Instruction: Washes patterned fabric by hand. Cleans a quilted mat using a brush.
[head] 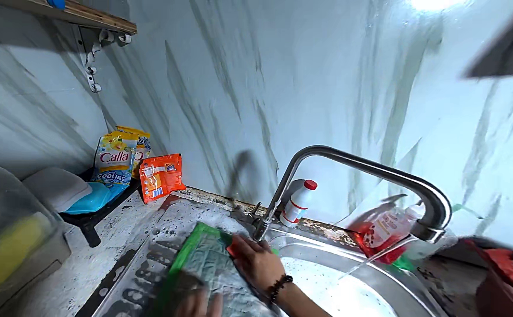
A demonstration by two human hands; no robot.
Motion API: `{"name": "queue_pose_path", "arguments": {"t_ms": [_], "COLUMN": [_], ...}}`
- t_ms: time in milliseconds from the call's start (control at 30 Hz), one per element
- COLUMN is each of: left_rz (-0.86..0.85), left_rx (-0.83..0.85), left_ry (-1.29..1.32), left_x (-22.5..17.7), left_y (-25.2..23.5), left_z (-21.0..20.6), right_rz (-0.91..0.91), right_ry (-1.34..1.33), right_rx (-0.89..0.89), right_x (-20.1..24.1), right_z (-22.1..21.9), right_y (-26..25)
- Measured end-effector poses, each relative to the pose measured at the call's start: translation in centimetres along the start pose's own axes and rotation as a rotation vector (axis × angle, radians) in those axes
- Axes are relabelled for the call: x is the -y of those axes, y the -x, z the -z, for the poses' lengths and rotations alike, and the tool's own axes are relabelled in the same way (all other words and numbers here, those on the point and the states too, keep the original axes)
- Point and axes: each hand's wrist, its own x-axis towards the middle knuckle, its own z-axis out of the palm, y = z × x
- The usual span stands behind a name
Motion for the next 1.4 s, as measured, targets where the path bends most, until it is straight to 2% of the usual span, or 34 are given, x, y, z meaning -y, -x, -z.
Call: {"name": "queue_pose_path", "arguments": {"t_ms": [67, 133, 233, 333, 433, 467, 533, 633, 667, 700, 767, 833, 867, 933, 1000, 1067, 1100, 1167, 1233, 1267, 1333, 1400], "left_rz": [-0.184, -0.312, -0.343, -0.328, -0.326, -0.315, -0.287, -0.296, -0.314, -0.329, -0.342, -0.344, -0.342, -0.327, -0.318, -0.328, -0.334, -0.339, -0.346, -0.349, -0.346, -0.340], "left_rx": [0.027, -0.042, -0.030, 0.008, -0.049, -0.033, 0.014, 0.034, 0.045, 0.068, 0.121, 0.135, 0.125, 0.126, 0.147, 0.176, 0.191, 0.201, 0.173, 0.153, 0.157, 0.182], "left_ry": [0.091, 0.162, 0.158, 0.157, 0.123, 0.111, 0.114, 0.146, 0.154, 0.157, 0.138, 0.114, 0.113, 0.123, 0.160, 0.181, 0.182, 0.171, 0.154, 0.159, 0.159, 0.212], "left_x": [-3.0, -4.0, -4.4, -4.8, -4.6, -4.6, -4.5, -4.6, -4.7, -4.9, -5.2, -5.2, -5.2, -4.9, -5.0, -5.2, -5.2, -5.3, -5.1, -5.1, -4.9, -5.0], "left_y": [-3.7, -5.6, -5.3, -4.2, -3.9, -3.8, -3.9, -4.0, -4.2, -4.4, -4.6, -4.7, -4.6, -4.7, -4.5, -4.8, -4.9, -5.1, -4.9, -4.8, -4.8, -4.6], "left_z": [-3.4, -6.8, -8.7, -8.6, -8.8, -8.6, -8.1, -8.0, -8.1, -8.2, -8.3, -8.2, -8.2, -7.9, -8.1, -8.0, -8.0, -8.1, -8.1, -8.1, -7.9, -7.9], "right_rz": [0.143, 0.302, 0.374, 0.438, 0.262, 0.227, 0.305, 0.586, 0.622, 0.638, 0.572, 0.353, 0.301, 0.419, 0.621, 0.667, 0.663, 0.592, 0.374, 0.322, 0.403, 0.614], "right_ry": [-0.044, -0.063, -0.023, 0.004, 0.008, -0.001, -0.022, -0.028, -0.001, 0.026, 0.059, 0.011, -0.022, -0.040, -0.028, 0.008, 0.027, 0.034, 0.010, -0.003, -0.035, -0.079], "right_rx": [-0.061, -0.163, -0.217, -0.252, -0.047, 0.013, -0.007, -0.328, -0.395, -0.426, -0.372, -0.144, -0.091, -0.159, -0.367, -0.474, -0.496, -0.411, -0.149, -0.070, -0.066, -0.200], "right_x": [-2.0, -6.6, -11.9, -8.5, -0.4, 0.9, -0.9, -11.0, -13.4, -14.0, -9.6, -2.6, -0.9, -3.1, -10.0, -14.4, -13.8, -7.9, -0.5, 1.3, -0.2, -6.5], "right_z": [-0.4, -0.6, 0.1, -0.8, -0.8, -0.6, -0.5, -1.8, -1.8, -1.8, -1.9, -1.4, -1.4, -1.6, -2.6, -2.7, -2.8, -2.8, -1.8, -1.5, -1.1, -1.4], "right_y": [0.7, 3.0, 5.5, 3.2, -2.6, -3.7, -3.4, 0.9, 1.7, 1.7, -0.2, -3.2, -4.3, -4.2, -1.5, 0.6, 0.4, -2.0, -4.7, -5.7, -5.3, -2.2]}}
